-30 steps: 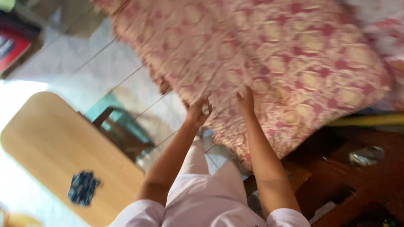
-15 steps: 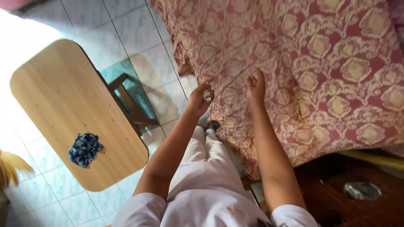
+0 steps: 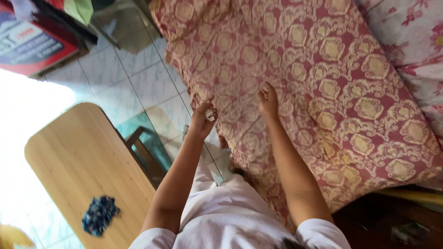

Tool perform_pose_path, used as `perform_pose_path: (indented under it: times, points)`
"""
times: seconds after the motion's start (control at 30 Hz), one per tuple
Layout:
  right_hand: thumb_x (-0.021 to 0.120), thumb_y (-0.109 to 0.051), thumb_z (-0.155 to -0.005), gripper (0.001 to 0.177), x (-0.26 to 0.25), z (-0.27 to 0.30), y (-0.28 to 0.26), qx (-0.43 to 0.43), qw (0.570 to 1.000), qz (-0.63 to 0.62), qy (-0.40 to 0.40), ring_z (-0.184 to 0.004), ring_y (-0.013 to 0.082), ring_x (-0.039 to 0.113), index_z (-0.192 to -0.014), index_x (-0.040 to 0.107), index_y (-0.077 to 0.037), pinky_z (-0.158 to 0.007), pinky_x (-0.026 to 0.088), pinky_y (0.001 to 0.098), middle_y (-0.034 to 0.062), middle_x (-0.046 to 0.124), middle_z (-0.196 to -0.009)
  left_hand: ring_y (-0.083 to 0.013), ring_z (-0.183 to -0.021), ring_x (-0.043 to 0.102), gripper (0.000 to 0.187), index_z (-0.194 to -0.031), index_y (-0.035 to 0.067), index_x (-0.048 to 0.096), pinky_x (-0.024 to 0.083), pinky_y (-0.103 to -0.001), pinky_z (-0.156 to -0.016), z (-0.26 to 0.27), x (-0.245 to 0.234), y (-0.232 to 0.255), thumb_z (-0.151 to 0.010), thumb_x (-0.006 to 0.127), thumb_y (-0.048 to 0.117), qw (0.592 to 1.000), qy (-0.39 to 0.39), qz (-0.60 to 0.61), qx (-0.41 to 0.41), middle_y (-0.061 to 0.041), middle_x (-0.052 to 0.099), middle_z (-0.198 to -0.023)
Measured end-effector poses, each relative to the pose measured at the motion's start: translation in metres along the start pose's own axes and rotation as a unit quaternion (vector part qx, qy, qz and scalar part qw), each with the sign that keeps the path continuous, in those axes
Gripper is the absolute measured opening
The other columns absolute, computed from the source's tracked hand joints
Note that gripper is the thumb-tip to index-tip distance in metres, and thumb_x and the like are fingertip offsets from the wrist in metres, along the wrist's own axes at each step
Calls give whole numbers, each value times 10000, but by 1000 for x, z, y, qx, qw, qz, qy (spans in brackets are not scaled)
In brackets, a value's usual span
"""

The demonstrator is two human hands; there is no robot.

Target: Sort various items of clothing and place a shirt onto a clothes hanger.

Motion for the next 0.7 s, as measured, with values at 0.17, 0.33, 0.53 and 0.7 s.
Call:
perform_pose_path:
  times: [0.17,0.33,0.53,0.7]
  points:
    - [615,-107,-1044,488,81,-66,-30,-13,1000,6,9,-1253,223,612,-1500,463,-26,-1037,508,346,126,575,-1433,-153,-752,586,426,-1431,27,561,528,-281,-679,-58,2,89,-1028,602,161,1000,-21,-4,-13,-16,585,-836]
    - [629,-133,-1034,551,187,-125,-32,55,997,51,-1,-1280,241,592,-1532,417,-34,-1009,512,357,141,534,-1477,-148,-744,585,449,-1449,25,538,522,-287,-664,-101,-8,203,-1025,584,165,999,-12,-21,-23,-18,596,-839]
    - [596,-142,-1031,550,311,-173,-38,58,996,-54,-49,-1403,311,518,-1529,396,-24,-1090,487,411,176,468,-1540,-149,-729,578,433,-1446,0,545,534,-281,-693,-148,-34,309,-1032,589,117,1000,2,21,2,-18,586,-812]
    - [576,-168,-1058,466,365,-221,-47,34,990,78,-112,-1425,345,500,-1495,476,-42,-1148,443,436,163,469,-1556,-149,-711,580,401,-1386,22,567,527,-278,-676,-179,-36,353,-998,589,118,999,22,43,0,-18,603,-804]
Point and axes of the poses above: each hand's wrist, its own z-axis away from the middle knuckle, its own x-axis out of the palm, y = z × x, the point moved 7 cm from there along -z, towards the middle knuckle
